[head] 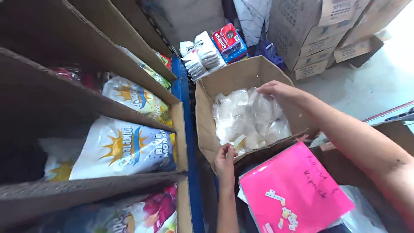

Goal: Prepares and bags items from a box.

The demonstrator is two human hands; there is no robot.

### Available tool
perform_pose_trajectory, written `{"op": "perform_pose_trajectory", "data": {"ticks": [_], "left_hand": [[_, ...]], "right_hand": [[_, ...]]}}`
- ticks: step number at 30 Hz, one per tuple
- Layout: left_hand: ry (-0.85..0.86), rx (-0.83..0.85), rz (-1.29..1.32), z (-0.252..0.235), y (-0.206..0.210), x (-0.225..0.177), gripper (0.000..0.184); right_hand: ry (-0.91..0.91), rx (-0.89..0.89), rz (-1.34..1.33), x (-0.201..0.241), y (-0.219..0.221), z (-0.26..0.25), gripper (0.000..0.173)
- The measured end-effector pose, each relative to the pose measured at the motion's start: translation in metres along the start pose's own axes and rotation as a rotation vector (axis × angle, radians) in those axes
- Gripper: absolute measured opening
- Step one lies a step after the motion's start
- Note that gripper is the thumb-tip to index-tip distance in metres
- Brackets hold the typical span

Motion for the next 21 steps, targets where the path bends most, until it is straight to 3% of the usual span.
{"op": "perform_pose_trajectory", "data": {"ticks": [6,9,13,17,21], "left_hand": [[0.07,0.056,0.069,0.034,0.002,-0.035,0.013],[0.112,0.108,0.062,0.054,0.002,-0.056,0.013],[0.127,0.257,-0.088,0.073,0.012,-0.081,0.013],[0.064,0.497,-0.342,0.079,0.042,-0.095,0.018],[-0.038,0.731,-0.587,0.064,0.084,-0.096,0.023]], "right_hand": [[-0.073,-0.261,-0.324,0.022,-0.003,0.128,0.032],[-0.2,-0.441,-0.483,0.01,0.032,0.196,0.028],[-0.31,-0.57,-0.502,-0.028,0.092,0.272,0.025],[-0.318,-0.679,-0.695,-0.061,0.134,0.31,0.022],[-0.356,-0.663,-0.709,-0.08,0.145,0.318,0.023]]}}
Point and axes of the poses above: each hand's wrist, its own z-axis away from the middle knuckle, its own y-axis out of the palm, x = y × z, the point moved 4 cm from there along -z, towards the middle knuckle
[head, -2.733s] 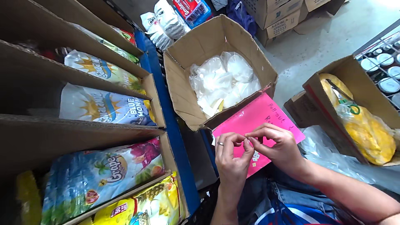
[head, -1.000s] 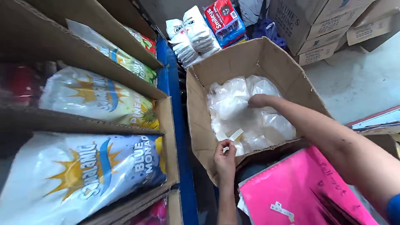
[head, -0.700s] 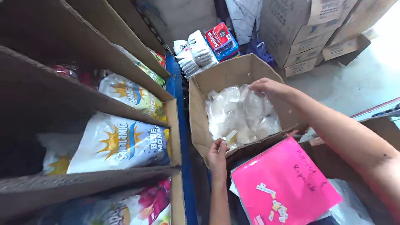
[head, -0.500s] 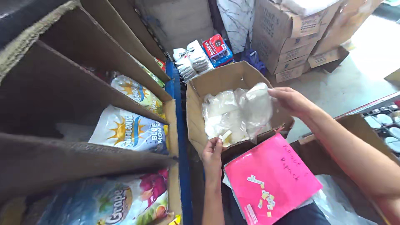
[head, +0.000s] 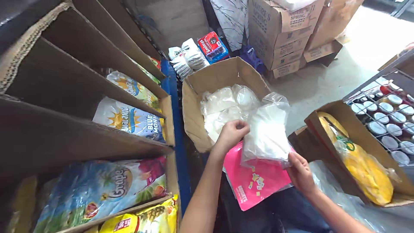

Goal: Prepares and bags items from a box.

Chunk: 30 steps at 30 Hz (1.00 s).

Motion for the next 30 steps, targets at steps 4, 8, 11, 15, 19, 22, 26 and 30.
{"op": "perform_pose_trajectory", "data": {"ticks": [4,8,11,15,19,22,26,30], "left_hand": [[-0.136,0.143,-0.191,-0.035,0.008,-0.009,0.028],[-0.209,0.231,-0.383,-0.054,0.016,-0.017,0.031],[-0.226,0.259,-0.479,-0.062,0.02,-0.022,0.033],[-0.254,0.282,-0.555,-0.068,0.023,-0.026,0.032],[-0.201,0.345,-0.516,-0.067,0.022,-0.031,0.026],[-0.162,0.342,-0.418,-0.064,0.017,-0.033,0.024],[-0.128,0.305,-0.45,-0.061,0.016,-0.025,0.024],[-0.084,0.335,-0.451,-0.055,0.017,-0.028,0.025]], "right_hand": [[0.005,0.0,-0.009,-0.002,-0.003,0.004,0.024],[0.018,-0.009,-0.019,-0.003,-0.004,0.004,0.024],[0.029,-0.025,-0.034,-0.002,-0.002,0.003,0.023],[0.029,-0.022,-0.053,-0.002,0.001,0.002,0.022],[0.026,-0.018,-0.047,-0.002,-0.001,0.001,0.024],[0.02,-0.018,-0.026,-0.002,-0.004,0.001,0.024],[0.019,-0.013,-0.029,-0.002,-0.005,0.001,0.025],[0.022,-0.022,-0.026,-0.002,-0.007,0.001,0.025]]}}
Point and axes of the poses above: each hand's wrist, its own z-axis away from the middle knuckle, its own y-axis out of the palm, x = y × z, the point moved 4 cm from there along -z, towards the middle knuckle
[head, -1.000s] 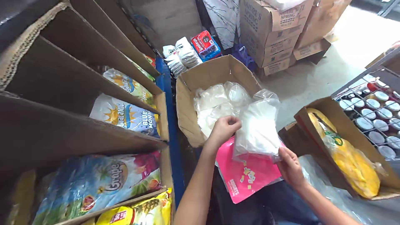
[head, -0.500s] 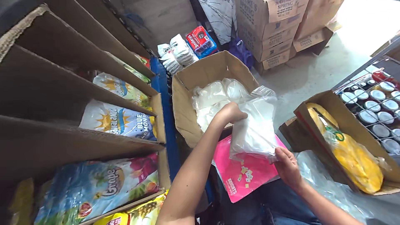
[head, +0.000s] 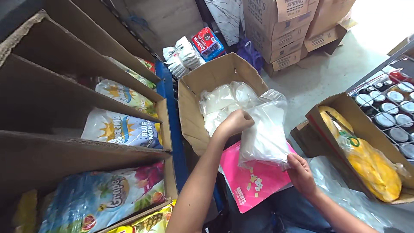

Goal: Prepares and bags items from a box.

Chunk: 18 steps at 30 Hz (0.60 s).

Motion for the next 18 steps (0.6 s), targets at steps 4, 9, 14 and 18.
{"op": "perform_pose_trajectory", "data": {"ticks": [4,9,14,18], "left_hand": [[0.015,-0.075,0.103,0.003,-0.004,0.004,0.024],[-0.068,-0.155,0.338,-0.001,0.012,0.033,0.044],[-0.119,-0.138,0.511,0.0,0.029,0.052,0.065],[-0.127,-0.153,0.525,-0.004,0.035,0.053,0.074]], "right_hand": [[0.005,0.002,0.006,0.0,-0.001,-0.001,0.025],[0.101,-0.044,0.057,0.002,-0.006,0.0,0.024],[0.291,-0.153,0.449,0.011,-0.022,-0.022,0.038],[0.6,-0.098,0.523,0.019,-0.028,-0.066,0.052]]}}
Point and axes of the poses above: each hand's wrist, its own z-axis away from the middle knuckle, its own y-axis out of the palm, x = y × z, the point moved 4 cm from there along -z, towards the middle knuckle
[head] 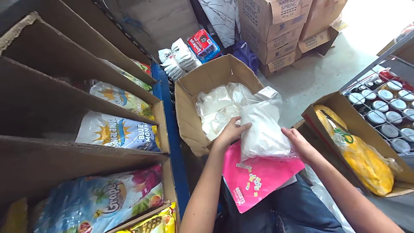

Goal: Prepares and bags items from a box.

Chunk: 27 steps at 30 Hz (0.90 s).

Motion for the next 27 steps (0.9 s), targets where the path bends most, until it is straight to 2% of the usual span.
{"op": "perform_pose_trajectory", "data": {"ticks": [3,6,10,16,20,23,25,27], "left_hand": [[0.032,-0.034,0.019,0.0,0.007,-0.001,0.076],[0.076,-0.086,0.025,0.006,0.013,-0.003,0.081],[0.14,-0.156,0.028,0.02,0.025,-0.007,0.087],[0.26,-0.247,0.098,0.057,0.045,-0.023,0.093],[0.365,-0.314,0.06,0.08,0.057,-0.036,0.1],[0.425,-0.256,0.058,0.098,0.064,-0.041,0.107],[0.503,-0.176,0.059,0.109,0.069,-0.042,0.105],[0.57,-0.092,0.02,0.117,0.074,-0.039,0.099]], "right_hand": [[0.031,0.141,0.083,0.017,0.005,-0.017,0.043],[-0.044,0.219,0.119,0.03,0.014,-0.015,0.036],[-0.152,0.161,0.027,0.033,0.012,0.004,0.033],[-0.383,0.054,0.134,0.039,-0.006,0.051,0.039],[-0.464,0.014,0.037,0.038,-0.011,0.075,0.042],[-0.494,-0.022,-0.125,0.037,-0.02,0.09,0.033],[-0.481,-0.051,-0.196,0.041,-0.033,0.102,0.022],[-0.437,-0.089,-0.13,0.044,-0.055,0.12,0.019]]}}
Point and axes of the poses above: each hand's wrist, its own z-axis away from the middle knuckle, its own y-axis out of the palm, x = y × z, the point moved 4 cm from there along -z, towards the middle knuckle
